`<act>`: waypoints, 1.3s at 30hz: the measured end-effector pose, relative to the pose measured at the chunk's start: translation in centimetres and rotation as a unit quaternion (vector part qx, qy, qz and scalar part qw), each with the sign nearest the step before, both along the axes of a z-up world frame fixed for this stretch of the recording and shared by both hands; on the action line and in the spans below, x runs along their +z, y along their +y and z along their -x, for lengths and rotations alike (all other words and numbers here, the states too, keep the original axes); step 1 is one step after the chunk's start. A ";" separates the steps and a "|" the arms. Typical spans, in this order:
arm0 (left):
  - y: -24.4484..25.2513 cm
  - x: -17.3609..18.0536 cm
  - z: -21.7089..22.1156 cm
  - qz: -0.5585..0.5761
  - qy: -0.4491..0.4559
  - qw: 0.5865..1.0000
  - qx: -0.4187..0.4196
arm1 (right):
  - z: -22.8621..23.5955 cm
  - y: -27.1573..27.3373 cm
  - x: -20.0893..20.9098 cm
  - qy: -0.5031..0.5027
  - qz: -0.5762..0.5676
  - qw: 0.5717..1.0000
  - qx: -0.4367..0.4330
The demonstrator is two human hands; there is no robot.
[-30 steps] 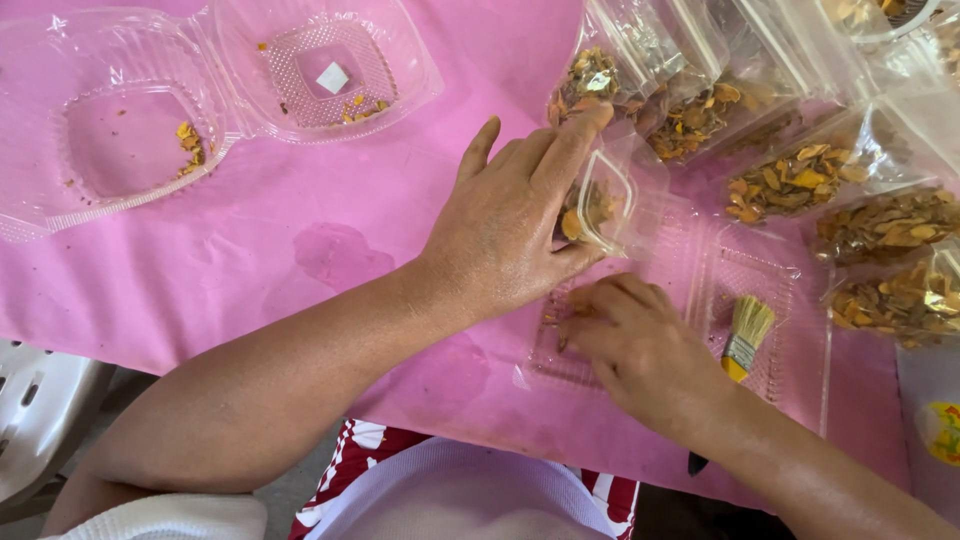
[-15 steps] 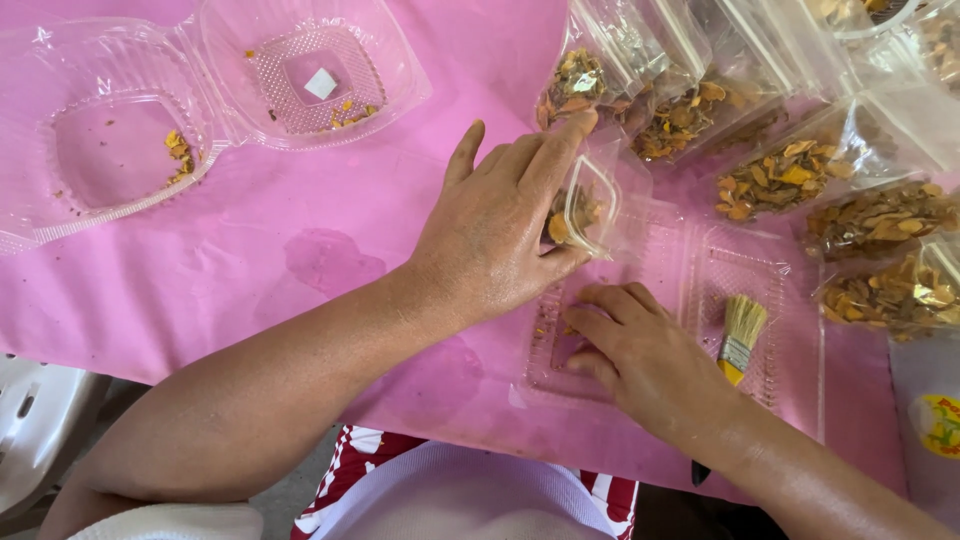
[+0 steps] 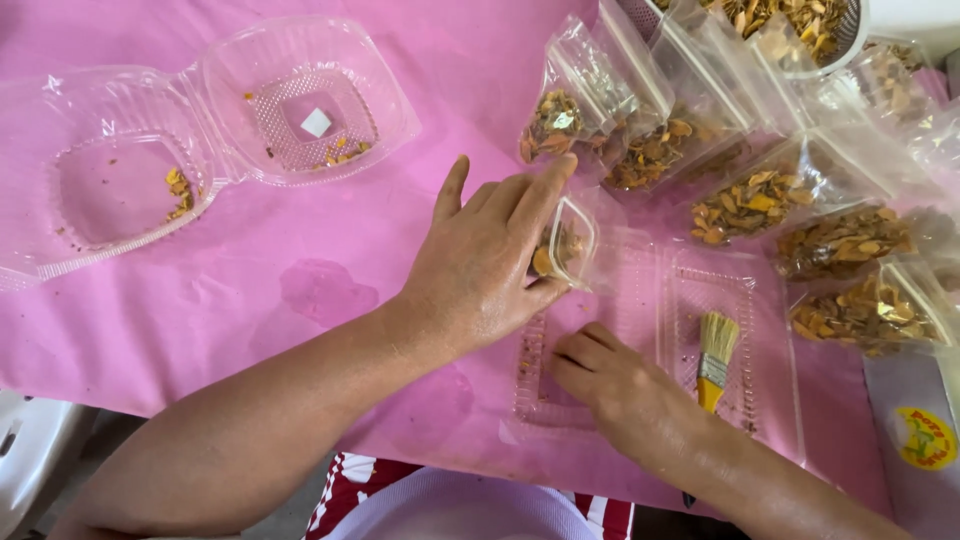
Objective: Sorting and packaging dried tea leaves into plastic containers using hands and a brush.
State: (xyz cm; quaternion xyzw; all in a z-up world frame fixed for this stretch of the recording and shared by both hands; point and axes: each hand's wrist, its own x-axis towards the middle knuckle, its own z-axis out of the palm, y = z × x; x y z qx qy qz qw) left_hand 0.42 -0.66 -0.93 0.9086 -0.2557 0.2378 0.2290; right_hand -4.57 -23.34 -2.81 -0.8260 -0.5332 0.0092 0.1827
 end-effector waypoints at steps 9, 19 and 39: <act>0.0 0.3 0.2 -0.037 -0.004 0.999 0.009 | -1.2 -1.3 -1.5 0.157 0.065 0.978 -0.121; -0.3 0.5 0.6 0.000 0.022 0.999 -0.027 | -1.8 -0.3 11.0 0.167 -0.089 0.922 -0.337; -0.8 0.5 0.7 0.120 0.073 0.989 -0.045 | -0.4 2.3 13.4 -0.093 -0.189 0.959 -0.187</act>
